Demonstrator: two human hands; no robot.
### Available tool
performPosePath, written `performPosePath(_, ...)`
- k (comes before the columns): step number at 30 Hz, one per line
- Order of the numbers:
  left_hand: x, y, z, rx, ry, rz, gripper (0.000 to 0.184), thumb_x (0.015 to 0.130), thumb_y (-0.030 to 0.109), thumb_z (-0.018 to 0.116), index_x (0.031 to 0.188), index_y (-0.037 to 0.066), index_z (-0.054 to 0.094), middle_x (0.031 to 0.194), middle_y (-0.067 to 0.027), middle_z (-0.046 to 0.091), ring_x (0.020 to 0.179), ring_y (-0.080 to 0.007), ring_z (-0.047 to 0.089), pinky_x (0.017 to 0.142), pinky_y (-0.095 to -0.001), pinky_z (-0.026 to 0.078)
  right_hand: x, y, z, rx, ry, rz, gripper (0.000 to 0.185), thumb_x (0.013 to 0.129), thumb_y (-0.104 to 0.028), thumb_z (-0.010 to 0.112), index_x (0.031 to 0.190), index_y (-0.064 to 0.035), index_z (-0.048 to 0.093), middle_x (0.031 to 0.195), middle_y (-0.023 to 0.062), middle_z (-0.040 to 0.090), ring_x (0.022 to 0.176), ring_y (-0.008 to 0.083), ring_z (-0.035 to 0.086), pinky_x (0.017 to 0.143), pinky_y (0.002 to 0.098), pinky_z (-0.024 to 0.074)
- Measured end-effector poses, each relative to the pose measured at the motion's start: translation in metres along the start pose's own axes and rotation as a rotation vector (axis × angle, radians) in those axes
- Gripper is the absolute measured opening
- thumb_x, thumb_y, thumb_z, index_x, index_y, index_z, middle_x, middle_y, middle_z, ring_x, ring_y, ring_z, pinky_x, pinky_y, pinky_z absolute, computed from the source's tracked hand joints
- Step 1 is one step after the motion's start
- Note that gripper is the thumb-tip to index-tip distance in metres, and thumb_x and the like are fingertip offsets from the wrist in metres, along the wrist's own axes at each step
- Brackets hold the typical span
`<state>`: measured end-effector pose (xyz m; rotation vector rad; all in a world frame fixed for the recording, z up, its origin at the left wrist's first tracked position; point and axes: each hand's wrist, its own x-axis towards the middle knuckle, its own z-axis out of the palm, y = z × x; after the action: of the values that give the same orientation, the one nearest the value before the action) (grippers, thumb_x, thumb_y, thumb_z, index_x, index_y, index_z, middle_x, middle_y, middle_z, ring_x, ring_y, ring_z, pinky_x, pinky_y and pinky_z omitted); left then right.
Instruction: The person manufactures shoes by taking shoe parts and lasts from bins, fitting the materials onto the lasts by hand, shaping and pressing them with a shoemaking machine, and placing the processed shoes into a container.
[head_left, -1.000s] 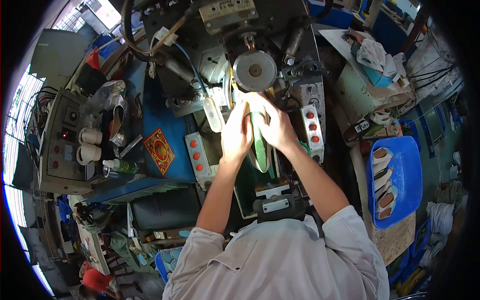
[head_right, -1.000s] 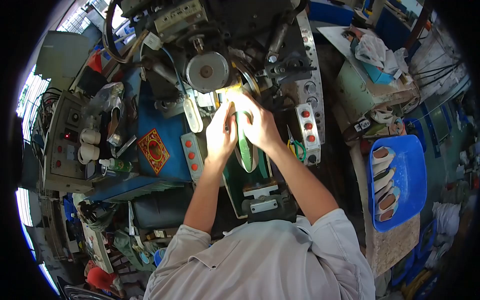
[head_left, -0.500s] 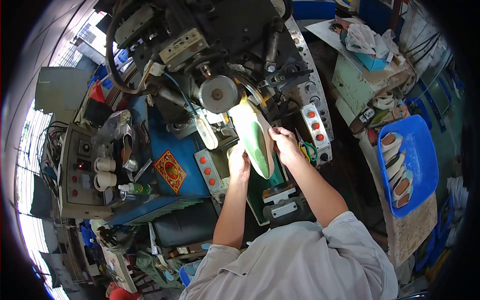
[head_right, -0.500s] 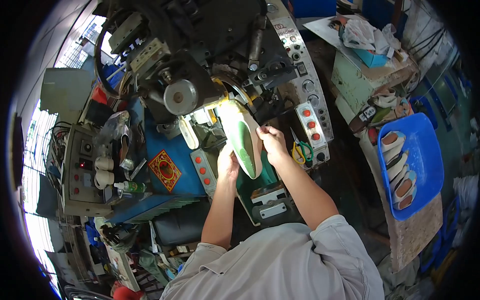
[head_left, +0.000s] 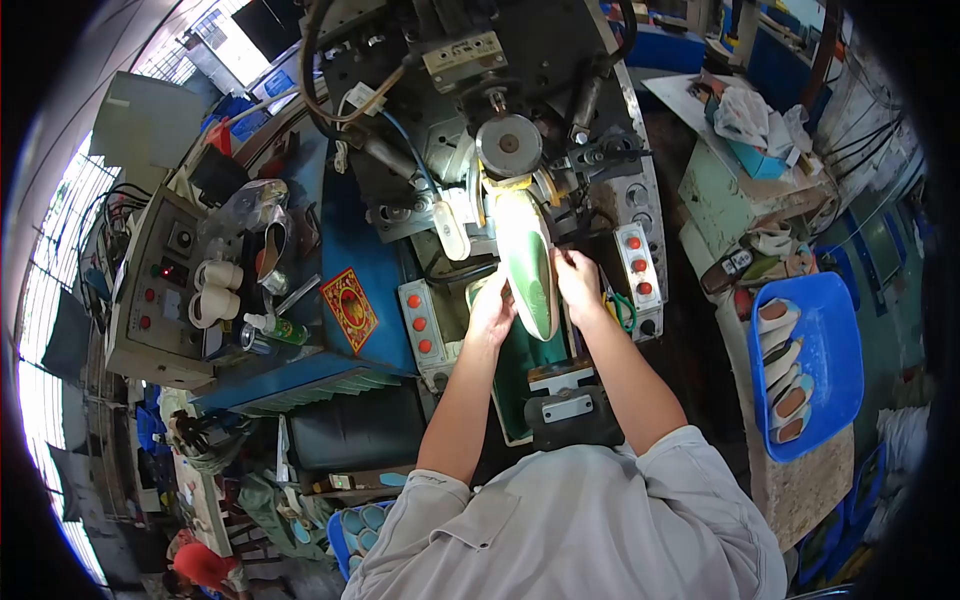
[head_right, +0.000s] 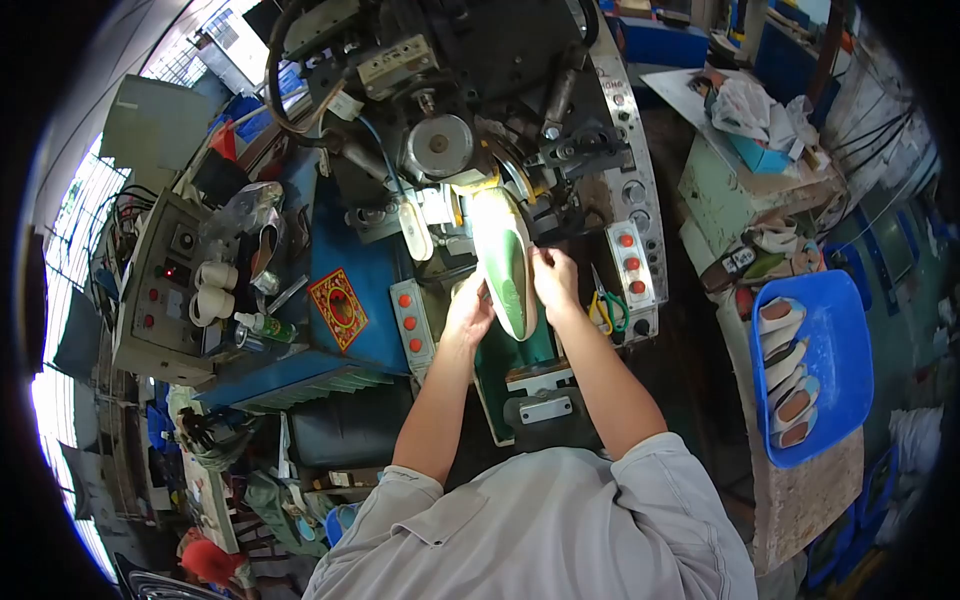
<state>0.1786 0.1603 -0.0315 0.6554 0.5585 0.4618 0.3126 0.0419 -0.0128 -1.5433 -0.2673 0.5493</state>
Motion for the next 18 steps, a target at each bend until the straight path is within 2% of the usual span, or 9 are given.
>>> performPosePath(1,-0.004,0.003,0.001,0.016,0.006,-0.026,0.046,0.105,0.033,0.069,0.139,0.001,0.063,0.126,-0.0101,0.069,0.114,-0.0225,0.068,0.098,-0.0390,0.059,-0.011,-0.013,0.002,-0.154,0.026,-0.065,0.035,0.107,-0.032,0.064,0.105,0.0019,0.071,0.092,0.0082,0.073,0.083,0.0181,0.067,0.076,0.0340,0.0548)
performPosePath(2,-0.007,0.007,0.004,0.051,-0.005,-0.044,0.046,0.107,0.036,0.067,0.140,0.004,0.063,0.128,-0.0077,0.067,0.114,-0.0214,0.067,0.100,-0.0394,0.057,-0.032,-0.040,0.006,-0.036,-0.025,-0.024,0.061,0.101,-0.049,0.067,0.124,0.0084,0.068,0.110,0.0240,0.076,0.105,0.0362,0.073,0.094,0.0421,0.0544)
performPosePath(3,-0.013,0.011,0.015,0.048,0.030,-0.019,0.046,0.108,0.037,0.065,0.140,0.003,0.063,0.129,-0.0075,0.067,0.114,-0.0212,0.067,0.101,-0.0389,0.056,-0.034,-0.038,0.011,-0.266,0.026,-0.091,0.081,0.095,-0.054,0.073,0.139,0.0120,0.057,0.131,0.0316,0.068,0.123,0.0416,0.066,0.106,0.0435,0.0515)
performPosePath(5,-0.025,0.013,0.043,0.037,0.106,0.024,0.047,0.110,0.039,0.061,0.140,0.003,0.063,0.132,-0.0070,0.067,0.115,-0.0208,0.066,0.102,-0.0377,0.054,-0.064,-0.067,0.023,-0.501,-0.029,-0.159,0.097,0.089,-0.054,0.078,0.147,0.0168,0.044,0.145,0.0384,0.055,0.135,0.0471,0.057,0.114,0.0461,0.0466)
performPosePath(6,-0.012,0.001,0.043,0.016,-0.047,0.156,0.048,0.113,0.037,0.052,0.149,0.005,0.058,0.134,-0.0057,0.067,0.115,-0.0193,0.066,0.103,-0.0338,0.051,-0.058,-0.046,0.027,-0.524,-0.022,-0.231,0.098,0.089,-0.051,0.078,0.148,0.0183,0.041,0.146,0.0400,0.052,0.136,0.0486,0.055,0.115,0.0469,0.0456)
performPosePath(9,-0.007,-0.014,0.054,0.343,0.215,0.265,0.051,0.114,0.025,0.046,0.164,0.013,0.044,0.128,-0.0066,0.069,0.107,-0.0154,0.065,0.093,-0.0314,0.054,-0.061,-0.047,0.026,-0.487,-0.086,-0.288,0.098,0.090,-0.042,0.077,0.151,0.0208,0.033,0.147,0.0420,0.049,0.138,0.0506,0.053,0.117,0.0476,0.0438)
performPosePath(15,0.010,-0.037,0.031,0.075,0.110,0.295,0.036,0.112,0.023,0.054,0.137,0.000,0.066,0.116,-0.0078,0.071,0.095,-0.0130,0.067,0.082,-0.0303,0.056,-0.060,-0.052,0.021,-0.510,-0.158,-0.175,0.099,0.090,-0.041,0.077,0.153,0.0194,0.031,0.152,0.0423,0.046,0.142,0.0496,0.050,0.119,0.0466,0.0423)
performPosePath(16,0.004,-0.039,0.030,0.106,0.095,0.354,0.034,0.112,0.028,0.059,0.121,-0.002,0.070,0.109,-0.0066,0.072,0.093,-0.0131,0.067,0.082,-0.0304,0.055,-0.060,-0.049,0.021,-0.571,-0.122,-0.195,0.100,0.090,-0.043,0.077,0.155,0.0183,0.030,0.151,0.0416,0.047,0.142,0.0489,0.051,0.119,0.0469,0.0426)
performPosePath(18,0.005,-0.038,0.029,0.119,0.105,0.347,0.033,0.111,0.029,0.060,0.119,-0.001,0.070,0.105,-0.0054,0.071,0.091,-0.0122,0.066,0.079,-0.0292,0.055,-0.055,-0.043,0.021,-0.586,-0.142,-0.208,0.100,0.090,-0.043,0.077,0.155,0.0174,0.030,0.151,0.0408,0.048,0.140,0.0489,0.052,0.118,0.0472,0.0434)
